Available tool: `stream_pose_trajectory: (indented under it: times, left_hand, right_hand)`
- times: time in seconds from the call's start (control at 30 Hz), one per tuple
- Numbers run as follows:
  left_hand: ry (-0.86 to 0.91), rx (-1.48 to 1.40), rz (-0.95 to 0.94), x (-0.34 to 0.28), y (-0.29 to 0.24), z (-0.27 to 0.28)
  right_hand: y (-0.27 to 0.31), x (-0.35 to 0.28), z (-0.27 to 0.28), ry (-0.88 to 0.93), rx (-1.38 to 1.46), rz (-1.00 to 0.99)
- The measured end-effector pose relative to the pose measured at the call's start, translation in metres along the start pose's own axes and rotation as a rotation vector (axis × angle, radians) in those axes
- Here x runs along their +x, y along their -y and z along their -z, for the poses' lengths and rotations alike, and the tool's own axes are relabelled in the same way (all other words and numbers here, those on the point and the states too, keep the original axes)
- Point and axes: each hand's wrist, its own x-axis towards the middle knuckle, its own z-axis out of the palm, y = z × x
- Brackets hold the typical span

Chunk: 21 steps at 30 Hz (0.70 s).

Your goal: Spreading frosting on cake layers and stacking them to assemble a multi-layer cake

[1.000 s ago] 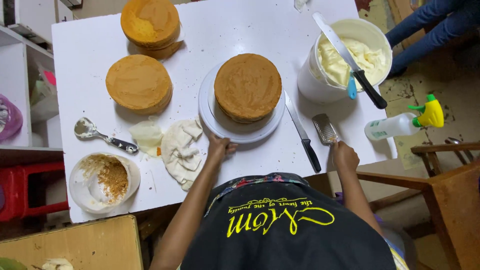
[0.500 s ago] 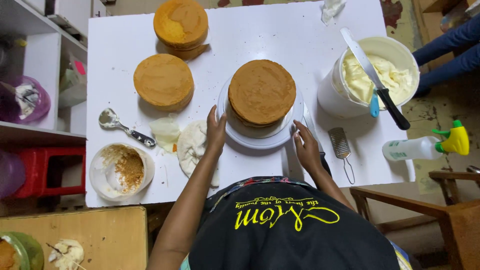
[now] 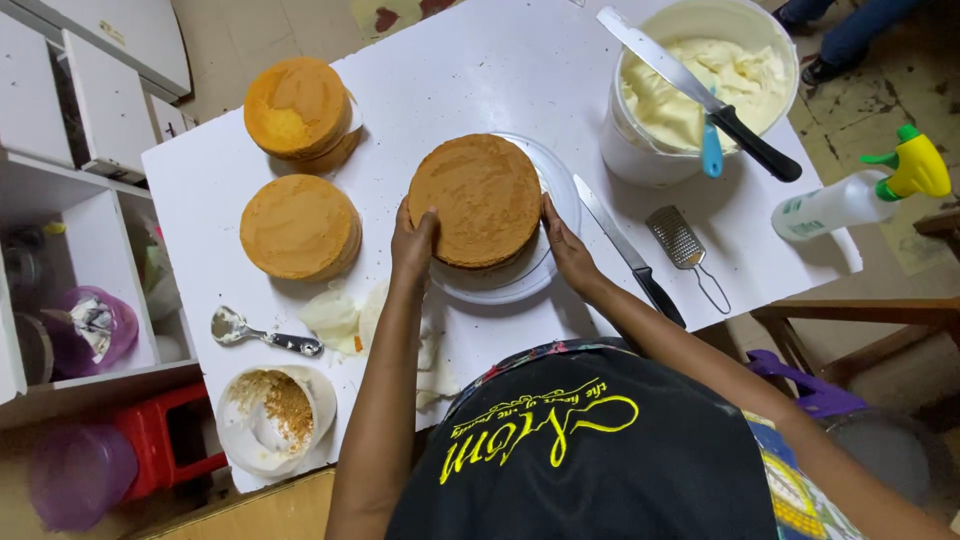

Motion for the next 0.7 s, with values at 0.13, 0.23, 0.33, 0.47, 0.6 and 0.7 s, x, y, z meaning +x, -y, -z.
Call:
stream_pose_trajectory:
  times: [0.13, 0.23, 0.33, 0.47, 0.6, 0.7]
  left_hand:
    - [-0.067, 0.028, 0.043, 0.001, 0.01, 0.0]
    - [-0.09, 0.004, 0.071, 0.004, 0.019, 0.001]
    - [-0.092, 0.049, 0.079, 0.002, 0.017, -0.001]
    - [-0.118, 0.084, 0.088, 0.012, 0.042, 0.005]
    - [-0.127, 0.115, 0.086, 0.011, 0.045, 0.004]
    - [-0.128, 0.118, 0.082, 0.01, 0.049, 0.004]
  right_hand:
    - [-0.007, 0.005, 0.0, 0.005, -0.057, -0.011]
    - [-0.012, 0.006, 0.005, 0.033, -0.085, -0.072]
    - [-0.009, 0.007, 0.004, 0.034, -0.1, -0.109]
    - [-0.002, 0.01, 0.005, 0.048, -0.108, -0.117]
    - [-0.005, 0.014, 0.008, 0.052, -0.13, -0.087]
    - [0.007, 0.013, 0.004, 0.05, -0.141, -0.057]
